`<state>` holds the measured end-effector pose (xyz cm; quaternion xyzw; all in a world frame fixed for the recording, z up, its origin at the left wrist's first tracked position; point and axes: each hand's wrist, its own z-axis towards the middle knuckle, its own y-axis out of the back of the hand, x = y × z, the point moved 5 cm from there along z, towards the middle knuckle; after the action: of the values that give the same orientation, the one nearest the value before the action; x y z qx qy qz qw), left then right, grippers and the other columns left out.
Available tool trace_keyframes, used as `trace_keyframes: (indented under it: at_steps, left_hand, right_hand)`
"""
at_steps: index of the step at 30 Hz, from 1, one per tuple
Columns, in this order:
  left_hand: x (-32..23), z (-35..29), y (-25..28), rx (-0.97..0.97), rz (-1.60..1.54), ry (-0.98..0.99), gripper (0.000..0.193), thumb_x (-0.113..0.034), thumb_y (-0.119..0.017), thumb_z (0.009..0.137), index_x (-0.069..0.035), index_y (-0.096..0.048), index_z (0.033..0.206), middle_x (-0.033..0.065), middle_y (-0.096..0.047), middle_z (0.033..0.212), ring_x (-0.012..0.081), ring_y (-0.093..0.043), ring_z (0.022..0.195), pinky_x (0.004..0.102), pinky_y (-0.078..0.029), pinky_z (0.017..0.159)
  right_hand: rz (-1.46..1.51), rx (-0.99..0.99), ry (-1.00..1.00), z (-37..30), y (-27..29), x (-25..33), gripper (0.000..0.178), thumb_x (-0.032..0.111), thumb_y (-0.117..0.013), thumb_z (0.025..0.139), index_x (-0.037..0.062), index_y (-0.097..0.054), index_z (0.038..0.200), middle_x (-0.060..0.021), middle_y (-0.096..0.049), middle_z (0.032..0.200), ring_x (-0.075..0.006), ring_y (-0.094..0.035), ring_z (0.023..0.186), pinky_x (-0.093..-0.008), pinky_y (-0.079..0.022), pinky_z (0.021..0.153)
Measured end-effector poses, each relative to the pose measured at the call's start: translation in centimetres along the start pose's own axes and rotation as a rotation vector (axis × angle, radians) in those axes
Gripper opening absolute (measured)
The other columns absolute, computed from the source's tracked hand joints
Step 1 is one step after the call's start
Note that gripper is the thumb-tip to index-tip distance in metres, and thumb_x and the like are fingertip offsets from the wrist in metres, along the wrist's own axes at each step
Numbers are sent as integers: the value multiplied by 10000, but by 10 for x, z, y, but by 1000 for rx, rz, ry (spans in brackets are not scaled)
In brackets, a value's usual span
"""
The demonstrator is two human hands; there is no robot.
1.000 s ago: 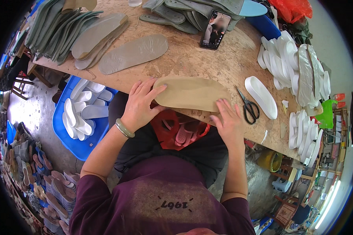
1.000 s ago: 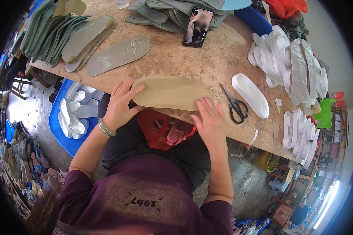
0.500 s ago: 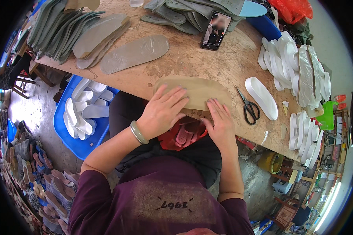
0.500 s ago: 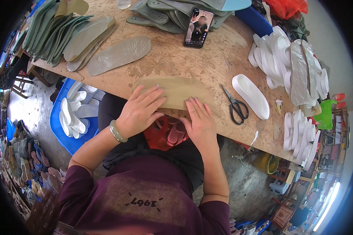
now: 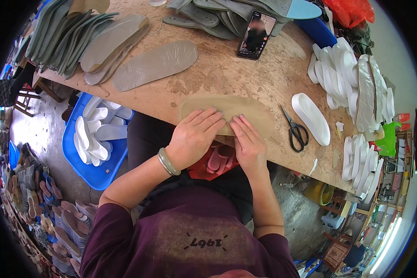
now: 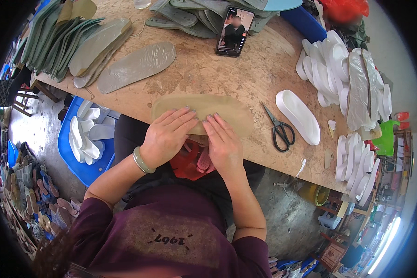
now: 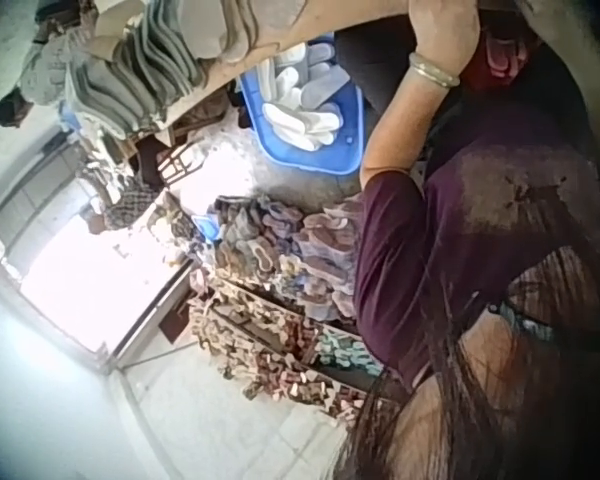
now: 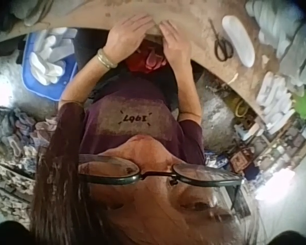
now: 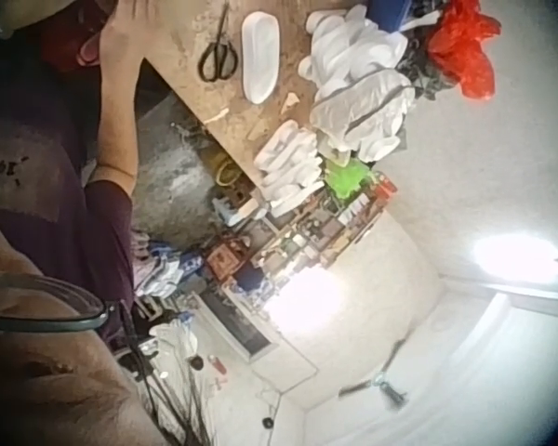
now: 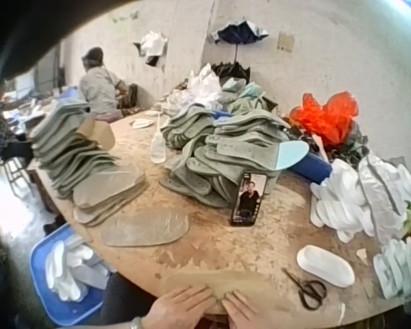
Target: Cutting and assembling shoe insoles and components at a workshop workbench.
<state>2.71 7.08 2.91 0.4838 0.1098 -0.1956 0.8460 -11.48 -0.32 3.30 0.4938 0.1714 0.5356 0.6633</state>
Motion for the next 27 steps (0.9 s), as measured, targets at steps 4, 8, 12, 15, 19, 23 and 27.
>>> trace_keyframes:
  at_steps: [4, 8, 12, 15, 19, 23, 27]
  left_hand:
    - [2, -1, 0, -31, -3, 1, 366, -34, -677, 762, -62, -673, 1127, 89, -665, 1247, 257, -620, 1197, 413, -483, 1020]
    - [2, -1, 0, -21, 0, 10, 366, -24, -668, 761, -69, -675, 1123, 88, -665, 1251, 252, -619, 1203, 414, -483, 1025]
    - [1, -2, 0, -31, -5, 4, 370, -17, -660, 758, -70, -676, 1124, 88, -666, 1250, 254, -621, 1199, 413, -483, 1027]
    - [0, -2, 1, -51, 4, -5, 379, -13, -659, 751, -70, -674, 1125, 88, -666, 1248, 254, -622, 1197, 410, -484, 1025]
    - [1, -4, -1, -65, 7, -10, 374, -13, -656, 757, -73, -673, 1125, 86, -663, 1255, 253, -617, 1204, 410, -484, 1023]
    - [0, -3, 4, -61, -24, -27, 358, -17, -652, 767, -73, -673, 1120, 88, -660, 1259, 249, -614, 1209, 407, -479, 1026]
    - [0, -3, 2, -61, -15, -30, 348, -20, -654, 775, -75, -675, 1117, 88, -660, 1259, 248, -612, 1211, 403, -477, 1029]
  right_hand:
    - [14, -42, -12, -2, -2, -2, 372, -69, -652, 754, 16, -688, 1115, -126, -697, 1167, -299, -643, 1157, -406, -534, 959]
    - [-1, -56, 9, -3, -3, -3, 349, -67, -659, 764, 25, -694, 1099, -117, -702, 1158, -290, -652, 1144, -406, -537, 956]
    - [28, -44, 33, -12, 11, -9, 320, -30, -695, 785, 26, -694, 1100, -121, -706, 1139, -285, -659, 1132, -400, -539, 942]
    - [522, -91, -291, -32, 31, -38, 352, 120, -779, 793, 30, -687, 1121, -139, -700, 1137, -313, -651, 1141, -407, -522, 944]
    - [100, -89, -48, 4, 36, -3, 401, 211, -782, 807, 26, -680, 1148, -156, -677, 1202, -336, -633, 1165, -414, -502, 977]
    - [1050, 382, -9, -24, 19, 4, 549, 332, -782, 798, 25, -636, 1229, -169, -579, 1369, -349, -547, 1278, -427, -438, 1065]
    - [-66, -65, -33, 4, 34, 5, 453, 293, -788, 799, 21, -685, 1147, -146, -669, 1232, -328, -629, 1175, -415, -480, 1018]
